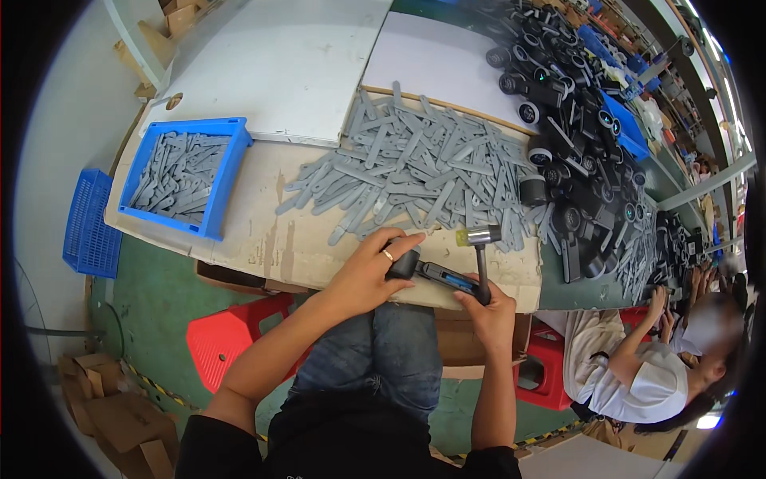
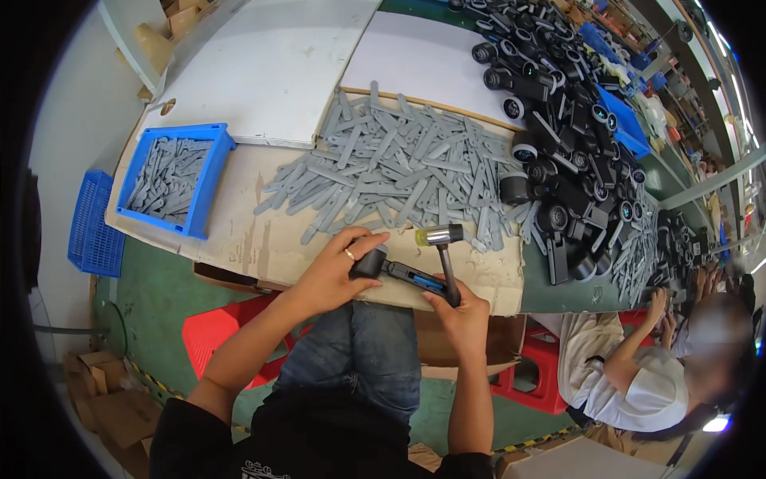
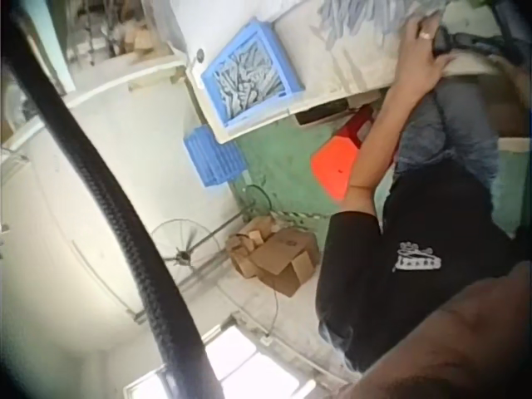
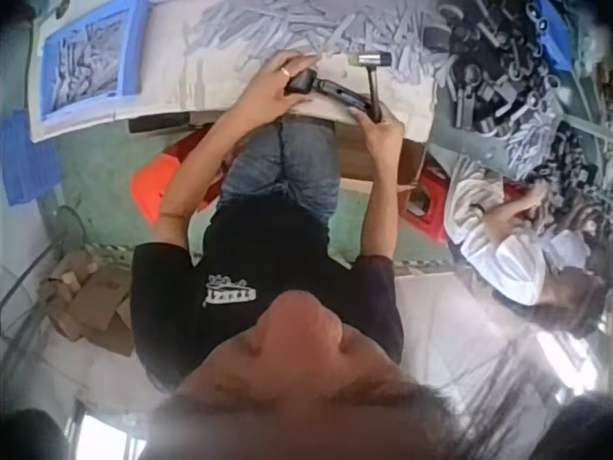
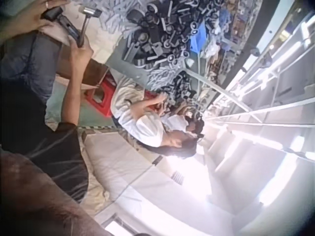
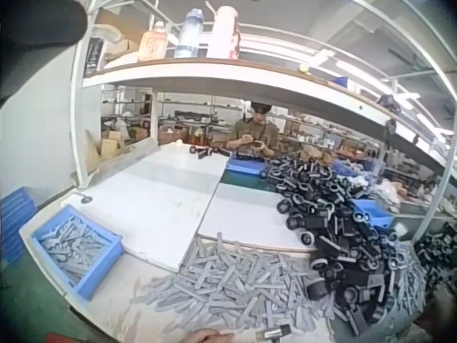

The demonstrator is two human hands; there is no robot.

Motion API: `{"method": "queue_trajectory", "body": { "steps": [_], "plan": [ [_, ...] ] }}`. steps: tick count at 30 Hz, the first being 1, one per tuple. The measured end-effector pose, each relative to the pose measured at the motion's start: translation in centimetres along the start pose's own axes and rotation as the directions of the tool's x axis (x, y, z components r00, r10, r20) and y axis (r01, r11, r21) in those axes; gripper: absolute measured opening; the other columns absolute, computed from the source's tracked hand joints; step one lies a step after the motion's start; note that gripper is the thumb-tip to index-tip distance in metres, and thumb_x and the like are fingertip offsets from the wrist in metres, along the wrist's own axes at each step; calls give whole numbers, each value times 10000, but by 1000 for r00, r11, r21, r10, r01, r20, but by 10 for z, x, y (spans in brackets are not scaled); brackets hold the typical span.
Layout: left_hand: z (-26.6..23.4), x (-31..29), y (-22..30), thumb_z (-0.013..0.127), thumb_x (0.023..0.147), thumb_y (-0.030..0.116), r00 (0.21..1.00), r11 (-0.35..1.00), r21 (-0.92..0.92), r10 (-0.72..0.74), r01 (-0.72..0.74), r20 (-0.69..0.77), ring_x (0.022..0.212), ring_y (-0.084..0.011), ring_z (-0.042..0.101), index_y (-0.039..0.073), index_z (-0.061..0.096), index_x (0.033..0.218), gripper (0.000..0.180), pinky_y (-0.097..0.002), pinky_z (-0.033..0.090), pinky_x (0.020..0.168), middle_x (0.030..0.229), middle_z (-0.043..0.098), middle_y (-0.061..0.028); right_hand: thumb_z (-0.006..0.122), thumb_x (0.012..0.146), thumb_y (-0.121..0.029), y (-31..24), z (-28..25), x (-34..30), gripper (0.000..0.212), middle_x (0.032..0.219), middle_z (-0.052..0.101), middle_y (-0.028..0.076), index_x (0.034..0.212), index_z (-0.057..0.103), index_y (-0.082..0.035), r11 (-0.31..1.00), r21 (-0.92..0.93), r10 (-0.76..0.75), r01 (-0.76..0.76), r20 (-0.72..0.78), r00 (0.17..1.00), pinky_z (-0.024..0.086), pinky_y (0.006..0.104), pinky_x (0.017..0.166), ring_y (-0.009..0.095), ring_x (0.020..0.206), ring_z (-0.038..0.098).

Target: Assembling plastic components by inserting metal strips and securing them with a small hammer.

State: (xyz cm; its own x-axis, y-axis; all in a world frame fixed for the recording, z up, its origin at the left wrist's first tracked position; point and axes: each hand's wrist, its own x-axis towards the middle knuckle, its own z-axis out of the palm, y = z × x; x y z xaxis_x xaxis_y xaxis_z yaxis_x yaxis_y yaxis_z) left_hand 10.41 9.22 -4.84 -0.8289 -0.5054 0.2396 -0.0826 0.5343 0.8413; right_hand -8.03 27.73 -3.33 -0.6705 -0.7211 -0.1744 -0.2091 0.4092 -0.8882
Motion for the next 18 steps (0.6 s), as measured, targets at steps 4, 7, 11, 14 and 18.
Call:
{"method": "queue_trajectory", "body": {
  "steps": [4,7,11,14,18],
  "plan": [
    [-33,23,-1,857,817,203,973,988,71,148,-137,-177,1299,-342,531,119,660,1379,601,-465,413,1094,1370,618,-137,848,853,-83,17,-7,0,511,775,651,-39,1339,701,-30,989,-127,-78,78,5,997,464,218,618,35,692,550],
    [-71,57,-31,810,846,127,960,920,390,144,-40,-242,1228,-315,573,98,734,1232,395,-443,421,1065,1273,663,-98,829,860,-71,32,-12,1,636,684,552,-60,1461,621,-71,997,75,-22,23,-9,1000,381,231,464,25,532,474],
    [-88,80,-58,779,844,71,982,804,595,123,-13,-145,1105,-299,613,82,780,1084,240,-434,439,1010,1153,697,-78,774,926,-111,28,-8,1,593,627,476,-73,1490,592,-87,995,89,40,-38,-26,999,310,245,391,26,449,408],
    [-97,88,-56,776,836,59,991,776,630,100,-25,-84,1077,-297,617,72,799,988,154,-422,433,1015,1072,722,-70,720,986,-157,36,-8,1,507,610,473,-69,1470,603,-62,991,131,-17,24,-54,998,303,238,390,28,438,386],
    [-99,86,-36,764,858,10,923,843,538,188,24,-335,925,-276,728,28,772,1000,143,-391,574,818,991,775,-107,710,1028,-218,25,-6,-6,417,570,482,-64,1377,659,5,892,453,49,-1,-96,994,268,227,396,24,428,381]
  ]
}}
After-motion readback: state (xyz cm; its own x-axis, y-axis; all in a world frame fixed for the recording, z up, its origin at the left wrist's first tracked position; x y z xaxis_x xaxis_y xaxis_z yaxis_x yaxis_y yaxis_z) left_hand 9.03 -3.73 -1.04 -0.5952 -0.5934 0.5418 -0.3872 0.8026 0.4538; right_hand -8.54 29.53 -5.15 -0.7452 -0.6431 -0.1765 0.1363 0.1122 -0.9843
